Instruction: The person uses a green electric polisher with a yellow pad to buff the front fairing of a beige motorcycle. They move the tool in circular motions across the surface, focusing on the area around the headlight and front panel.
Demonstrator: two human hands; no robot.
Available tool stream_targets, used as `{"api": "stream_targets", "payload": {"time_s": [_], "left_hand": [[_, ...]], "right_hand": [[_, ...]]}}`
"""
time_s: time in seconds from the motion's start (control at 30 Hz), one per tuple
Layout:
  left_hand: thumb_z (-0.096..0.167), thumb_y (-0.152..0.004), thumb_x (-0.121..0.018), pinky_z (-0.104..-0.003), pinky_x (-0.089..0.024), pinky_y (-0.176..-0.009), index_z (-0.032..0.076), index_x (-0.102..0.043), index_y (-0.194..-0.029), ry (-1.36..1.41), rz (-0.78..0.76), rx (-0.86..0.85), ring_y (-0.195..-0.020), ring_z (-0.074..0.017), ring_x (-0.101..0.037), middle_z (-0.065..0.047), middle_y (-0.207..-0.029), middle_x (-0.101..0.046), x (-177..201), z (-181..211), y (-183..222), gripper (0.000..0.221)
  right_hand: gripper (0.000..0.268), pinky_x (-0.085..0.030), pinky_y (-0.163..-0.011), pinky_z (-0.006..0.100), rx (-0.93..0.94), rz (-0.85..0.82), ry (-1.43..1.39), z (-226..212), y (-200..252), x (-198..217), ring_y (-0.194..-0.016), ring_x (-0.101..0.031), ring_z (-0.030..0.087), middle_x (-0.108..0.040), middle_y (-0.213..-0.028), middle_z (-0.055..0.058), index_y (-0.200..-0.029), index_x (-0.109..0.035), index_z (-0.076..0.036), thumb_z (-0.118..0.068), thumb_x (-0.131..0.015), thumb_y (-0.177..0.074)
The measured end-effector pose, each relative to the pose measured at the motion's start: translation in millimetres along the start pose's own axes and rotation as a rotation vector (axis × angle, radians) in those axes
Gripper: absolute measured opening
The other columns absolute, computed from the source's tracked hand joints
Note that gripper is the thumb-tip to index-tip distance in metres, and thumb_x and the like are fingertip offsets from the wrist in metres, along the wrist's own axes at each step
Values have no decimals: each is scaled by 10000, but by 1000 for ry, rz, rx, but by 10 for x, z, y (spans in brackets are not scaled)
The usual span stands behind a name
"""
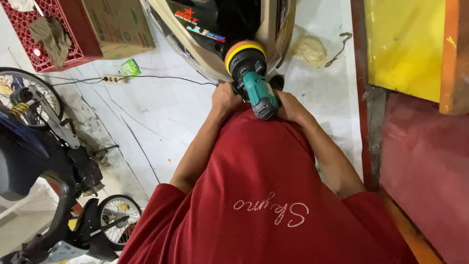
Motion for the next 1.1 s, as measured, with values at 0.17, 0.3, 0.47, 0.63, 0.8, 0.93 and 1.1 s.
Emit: {"api": "stream_targets", "payload": {"time_s": [0.17, 0.3, 0.47, 0.63, 0.8, 0.93, 1.1], "left_hand": [[197, -709, -732, -526, -542, -847, 17, -704, -1055, -9, -22, 24, -979, -463, -673, -278, -1024, -715, -182, -240, -26, 392], [224, -723, -752, -530, -540, -842, 25, -736, -1010, 14, -2, -5, -958, -467, -679, -282, -998, -720, -172, -217, 12, 349], [235, -731, -750, -520, -555, -832, 37, -769, -961, 21, -107, 62, -920, -457, -695, -277, -946, -720, -278, -310, 14, 304], [246, -720, -751, -520, -555, -820, 31, -766, -959, 70, -130, 101, -906, -453, -697, -281, -932, -717, -367, -430, -1, 322], [261, -691, -777, -510, -556, -822, -17, -743, -964, 85, -96, 28, -929, -461, -691, -301, -942, -707, -445, -505, -39, 391], [295, -704, -805, -505, -548, -825, -13, -744, -988, 166, -34, 56, -945, -459, -686, -309, -960, -698, -203, -427, -23, 424], [297, -722, -775, -495, -546, -782, -33, -708, -1030, 397, 144, -156, -930, -457, -689, -301, -958, -709, 148, -196, 63, 456]], "right_hand": [[619, -540, -876, 468, -50, -33, -6, -141, 23, 27, -1016, -692, 431, -728, -1100, 240, -1311, -604, -69, -189, -783, -731], [619, -535, -853, 484, -127, -56, 93, -76, 19, -18, -988, -680, 450, -731, -1061, 246, -1307, -602, -72, -181, -811, -734], [684, -544, -846, 482, -155, -57, 100, -127, 41, 3, -976, -691, 440, -736, -1067, 236, -1326, -594, -97, -171, -809, -681], [669, -534, -851, 507, -217, -74, 175, -175, 39, 10, -984, -674, 465, -722, -1070, 258, -1349, -579, -108, -192, -801, -723], [519, -538, -832, 510, -333, -127, 204, -224, 45, 38, -960, -694, 445, -737, -1037, 233, -1288, -604, -117, -262, -747, -811], [581, -538, -809, 517, -266, -106, 255, -349, -52, 40, -947, -690, 453, -733, -1018, 234, -1293, -605, -135, -236, -742, -737], [598, -537, -807, 515, -312, -121, 319, -801, -104, 222, -928, -684, 458, -730, -988, 232, -1215, -631, -141, -366, -812, -691]]}}
Point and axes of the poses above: each hand's wrist, its own y-axis away from the middle knuckle, its own x-axis out of the back of the hand, z = x × y, the point moved 9 cm from there along -y, towards the middle knuckle
